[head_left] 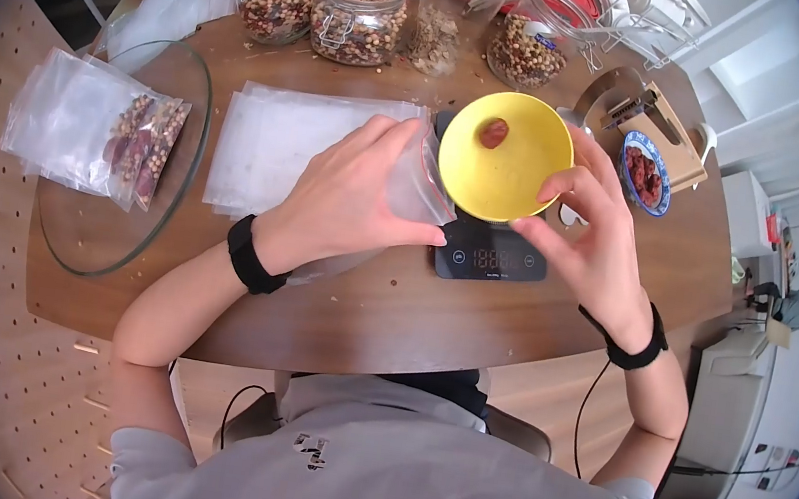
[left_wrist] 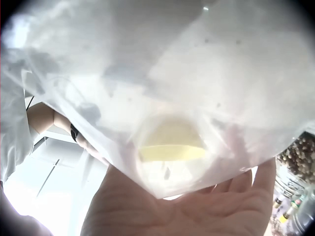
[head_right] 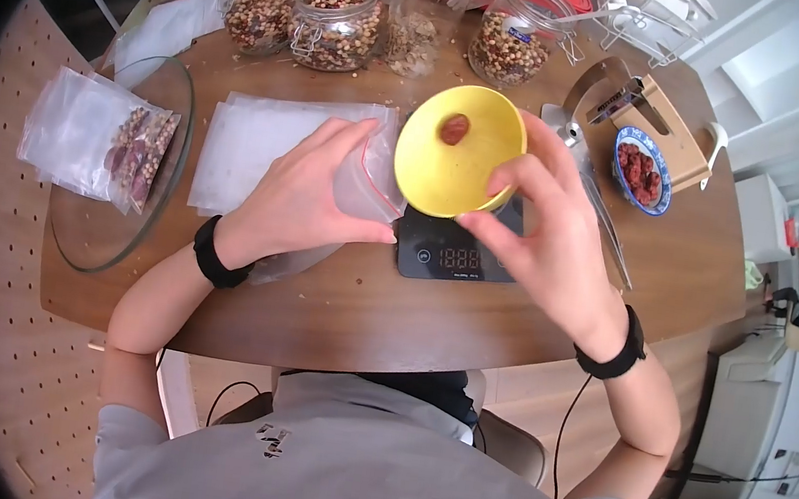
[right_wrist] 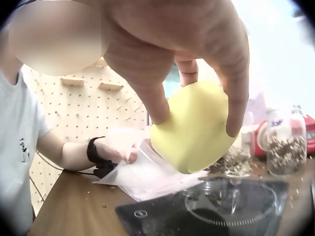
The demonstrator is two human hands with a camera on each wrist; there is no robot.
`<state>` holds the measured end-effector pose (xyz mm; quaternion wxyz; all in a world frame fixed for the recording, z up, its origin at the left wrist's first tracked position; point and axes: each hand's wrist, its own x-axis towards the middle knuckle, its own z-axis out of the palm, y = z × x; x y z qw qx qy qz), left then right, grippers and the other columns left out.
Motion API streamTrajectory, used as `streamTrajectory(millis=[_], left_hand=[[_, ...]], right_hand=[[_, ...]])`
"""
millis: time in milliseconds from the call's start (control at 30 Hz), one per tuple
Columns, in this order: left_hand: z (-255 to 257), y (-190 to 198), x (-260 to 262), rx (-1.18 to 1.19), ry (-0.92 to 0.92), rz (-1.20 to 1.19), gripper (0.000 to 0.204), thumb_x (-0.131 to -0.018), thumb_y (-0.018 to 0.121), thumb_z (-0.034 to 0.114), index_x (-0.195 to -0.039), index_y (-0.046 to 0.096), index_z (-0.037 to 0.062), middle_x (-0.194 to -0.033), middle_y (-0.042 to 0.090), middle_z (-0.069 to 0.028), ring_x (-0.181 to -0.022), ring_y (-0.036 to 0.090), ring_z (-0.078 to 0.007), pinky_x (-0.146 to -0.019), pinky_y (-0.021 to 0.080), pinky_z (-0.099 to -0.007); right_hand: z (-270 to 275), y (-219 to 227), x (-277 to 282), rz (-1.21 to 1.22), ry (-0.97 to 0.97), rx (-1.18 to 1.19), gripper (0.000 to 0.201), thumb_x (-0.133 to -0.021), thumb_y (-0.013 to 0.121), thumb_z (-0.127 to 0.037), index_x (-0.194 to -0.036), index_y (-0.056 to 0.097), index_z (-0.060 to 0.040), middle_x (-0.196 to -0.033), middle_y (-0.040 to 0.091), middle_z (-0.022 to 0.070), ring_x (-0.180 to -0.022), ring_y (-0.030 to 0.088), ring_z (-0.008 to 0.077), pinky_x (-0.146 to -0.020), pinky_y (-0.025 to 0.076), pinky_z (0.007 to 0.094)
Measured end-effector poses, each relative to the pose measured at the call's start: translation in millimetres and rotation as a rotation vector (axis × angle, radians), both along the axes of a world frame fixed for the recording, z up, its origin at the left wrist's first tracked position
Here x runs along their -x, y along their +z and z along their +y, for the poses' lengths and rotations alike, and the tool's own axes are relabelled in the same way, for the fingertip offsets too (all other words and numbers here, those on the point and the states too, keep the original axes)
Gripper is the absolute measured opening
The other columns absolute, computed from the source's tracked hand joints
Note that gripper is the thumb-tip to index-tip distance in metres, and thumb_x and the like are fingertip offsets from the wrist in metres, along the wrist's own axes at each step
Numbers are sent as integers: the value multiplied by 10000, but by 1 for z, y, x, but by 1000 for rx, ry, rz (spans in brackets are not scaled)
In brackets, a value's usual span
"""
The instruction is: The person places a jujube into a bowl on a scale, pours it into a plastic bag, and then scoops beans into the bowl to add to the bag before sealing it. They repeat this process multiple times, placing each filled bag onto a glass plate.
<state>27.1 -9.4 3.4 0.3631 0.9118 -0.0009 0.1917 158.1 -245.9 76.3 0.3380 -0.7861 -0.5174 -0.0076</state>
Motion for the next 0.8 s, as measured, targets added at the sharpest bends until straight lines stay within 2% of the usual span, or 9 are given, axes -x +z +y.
streamTrajectory(millis=[100, 267, 333, 400, 500, 533, 633, 733, 800], left_hand=[[1, -2, -4, 35, -19, -82, 946, -669, 925, 422, -1393, 506, -20, -1300, 580, -183, -1188, 609, -374, -968, 523, -429], [6, -4, -9, 104, -70, -225, 906, -681, 924, 414, -1383, 525, 4, -1286, 585, -173, -1191, 606, -366, -969, 520, -423], [8, 1, -6, 184, -95, -149, 911, -672, 935, 321, -1412, 513, -1, -1305, 581, -169, -1207, 581, -345, -1014, 483, -414], [8, 6, -5, 209, -97, -112, 919, -666, 942, 274, -1426, 508, -7, -1302, 584, -167, -1200, 574, -329, -1025, 470, -406], [10, 8, -4, 180, -62, -125, 925, -662, 945, 276, -1424, 512, -19, -1265, 596, -166, -1155, 594, -314, -989, 486, -395], [11, 7, -4, 184, -48, -144, 929, -660, 946, 280, -1424, 512, -21, -1252, 601, -166, -1140, 602, -312, -977, 491, -393], [13, 8, -4, 161, -17, -183, 943, -656, 950, 290, -1428, 509, -25, -1225, 615, -170, -1113, 623, -308, -954, 501, -386], [13, 5, -5, 128, -6, -211, 951, -654, 951, 300, -1430, 508, -25, -1210, 633, -174, -1101, 639, -307, -944, 507, -391], [12, 4, -6, 106, -1, -218, 951, -654, 951, 299, -1432, 508, -23, -1216, 645, -180, -1108, 650, -309, -943, 512, -397]], right_hand=[[19, 23, 21, -241, 115, 31, 320, -717, 834, -45, -929, 595, -26, -1511, 462, 234, -1323, 543, 425, -1030, 525, 432], [26, 39, 26, -693, 284, 68, 287, -696, 813, -40, -889, 602, -27, -1518, 463, 255, -1339, 528, 450, -1047, 507, 486], [27, 37, 22, -794, 283, 27, 250, -679, 775, -68, -850, 598, -24, -1510, 485, 242, -1335, 538, 428, -1044, 515, 469], [24, 38, 19, -713, 195, 15, 276, -672, 819, -76, -854, 619, -17, -1481, 521, 228, -1328, 552, 408, -1064, 506, 455], [13, 26, 0, -334, -35, -21, 327, -676, 882, -69, -893, 646, -3, -1462, 526, 243, -1327, 547, 431, -1069, 494, 471], [5, 16, -14, -243, -75, 20, 330, -720, 908, -93, -938, 677, -3, -1474, 509, 230, -1326, 564, 388, -1043, 517, 456], [-9, -30, -34, 252, -179, -103, 284, -768, 899, -115, -941, 696, -15, -1493, 486, 209, -1314, 578, 301, -1014, 540, 409], [-17, -60, -33, 461, -265, -47, 277, -820, 872, -130, -1006, 700, -19, -1510, 468, 192, -1288, 579, 247, -1009, 535, 356], [-18, -69, -30, 413, -227, -78, 318, -823, 869, -135, -1072, 697, -37, -1519, 462, 188, -1285, 580, 243, -1026, 522, 358]])
